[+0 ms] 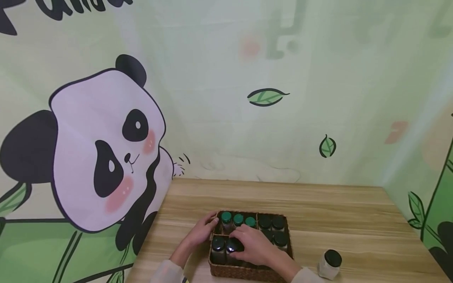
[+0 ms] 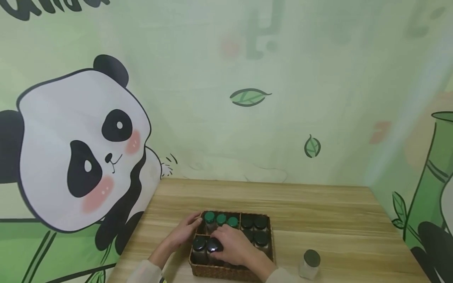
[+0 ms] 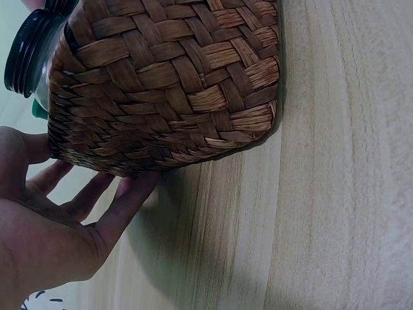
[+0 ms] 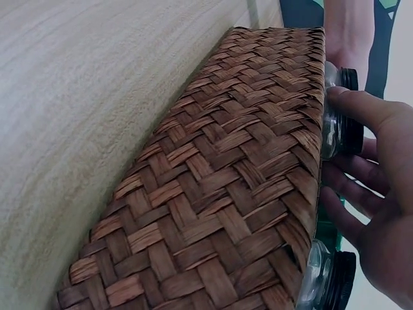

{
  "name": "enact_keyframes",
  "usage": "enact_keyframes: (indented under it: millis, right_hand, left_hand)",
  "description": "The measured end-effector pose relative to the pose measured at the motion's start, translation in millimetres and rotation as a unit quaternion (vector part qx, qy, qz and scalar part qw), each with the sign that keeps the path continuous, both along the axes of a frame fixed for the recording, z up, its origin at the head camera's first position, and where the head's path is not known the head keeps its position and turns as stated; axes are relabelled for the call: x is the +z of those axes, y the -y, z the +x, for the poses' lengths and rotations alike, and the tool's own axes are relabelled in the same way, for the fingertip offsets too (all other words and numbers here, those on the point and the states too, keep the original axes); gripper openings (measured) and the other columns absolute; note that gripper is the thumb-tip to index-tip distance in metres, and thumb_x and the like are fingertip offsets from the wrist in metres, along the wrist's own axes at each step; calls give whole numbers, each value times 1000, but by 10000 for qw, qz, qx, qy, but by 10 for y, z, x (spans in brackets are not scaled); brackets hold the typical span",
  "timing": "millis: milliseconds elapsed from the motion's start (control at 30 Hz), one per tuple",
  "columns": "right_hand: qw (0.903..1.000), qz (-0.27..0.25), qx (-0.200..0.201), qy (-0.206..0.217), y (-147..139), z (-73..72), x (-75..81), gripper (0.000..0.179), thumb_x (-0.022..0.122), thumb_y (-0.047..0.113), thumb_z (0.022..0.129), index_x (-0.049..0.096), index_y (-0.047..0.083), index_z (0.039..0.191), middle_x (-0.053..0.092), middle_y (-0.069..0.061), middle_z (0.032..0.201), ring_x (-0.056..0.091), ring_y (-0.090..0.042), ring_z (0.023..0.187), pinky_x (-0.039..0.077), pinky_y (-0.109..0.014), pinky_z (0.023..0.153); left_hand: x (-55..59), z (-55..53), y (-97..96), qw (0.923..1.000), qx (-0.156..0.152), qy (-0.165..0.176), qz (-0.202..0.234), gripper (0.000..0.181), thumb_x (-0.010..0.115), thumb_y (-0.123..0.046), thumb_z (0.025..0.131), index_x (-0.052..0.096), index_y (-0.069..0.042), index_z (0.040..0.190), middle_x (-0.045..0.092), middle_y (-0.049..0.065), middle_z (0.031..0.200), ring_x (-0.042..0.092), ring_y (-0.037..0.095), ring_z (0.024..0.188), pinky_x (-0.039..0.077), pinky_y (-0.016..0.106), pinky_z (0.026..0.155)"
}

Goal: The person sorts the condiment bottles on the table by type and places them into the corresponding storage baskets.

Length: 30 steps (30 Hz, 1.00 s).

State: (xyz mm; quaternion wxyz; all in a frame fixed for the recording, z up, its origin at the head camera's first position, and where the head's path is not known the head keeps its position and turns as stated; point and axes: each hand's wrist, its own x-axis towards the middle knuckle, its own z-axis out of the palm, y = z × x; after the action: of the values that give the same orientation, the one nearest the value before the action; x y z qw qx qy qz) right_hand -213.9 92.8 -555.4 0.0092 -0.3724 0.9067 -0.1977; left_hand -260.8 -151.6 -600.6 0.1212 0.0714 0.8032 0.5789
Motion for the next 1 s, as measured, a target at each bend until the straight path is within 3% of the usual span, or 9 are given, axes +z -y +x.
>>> enact_keyframes:
  millis: [300,500,667,800,1000]
  right_hand:
    - [9987,-168,-191,435,-22,7,-10,48,80,47,94,73,14,129,71,3,122,65,-15,115,57,-39,94]
    - [9970,-391,-59,672,-183,-22,119,49,80,45,95,72,12,131,73,2,122,66,-15,114,57,-39,95]
    - [9952,-716,-120,656,-510,-29,273,45,78,42,97,72,10,129,74,-3,116,69,-20,105,58,-38,88]
    - [9932,-856,-330,710,-860,-1,380,42,78,36,99,71,6,127,73,-7,116,68,-28,106,57,-45,89]
    - [9922,-754,-739,660,-1407,64,431,38,79,30,97,72,3,124,73,-7,114,69,-28,104,58,-48,87]
  left_hand:
    - [-22,-18,1,10000,22,-23,89,48,49,-26,114,50,-2,155,52,33,150,51,49,137,43,65,110]
    - [-14,-13,-3,9999,43,-80,64,48,51,-25,113,50,0,154,52,34,149,51,50,138,42,65,110]
    - [-9,-14,-5,9998,53,-197,4,48,52,-23,113,50,3,153,54,35,148,50,51,138,38,65,114]
    - [-12,-20,5,9998,31,-206,-44,48,52,-23,113,50,2,153,54,35,148,49,51,139,36,65,115]
    - [-27,-30,15,9998,-16,-172,-61,49,52,-25,113,50,2,154,52,34,150,47,51,141,34,66,116]
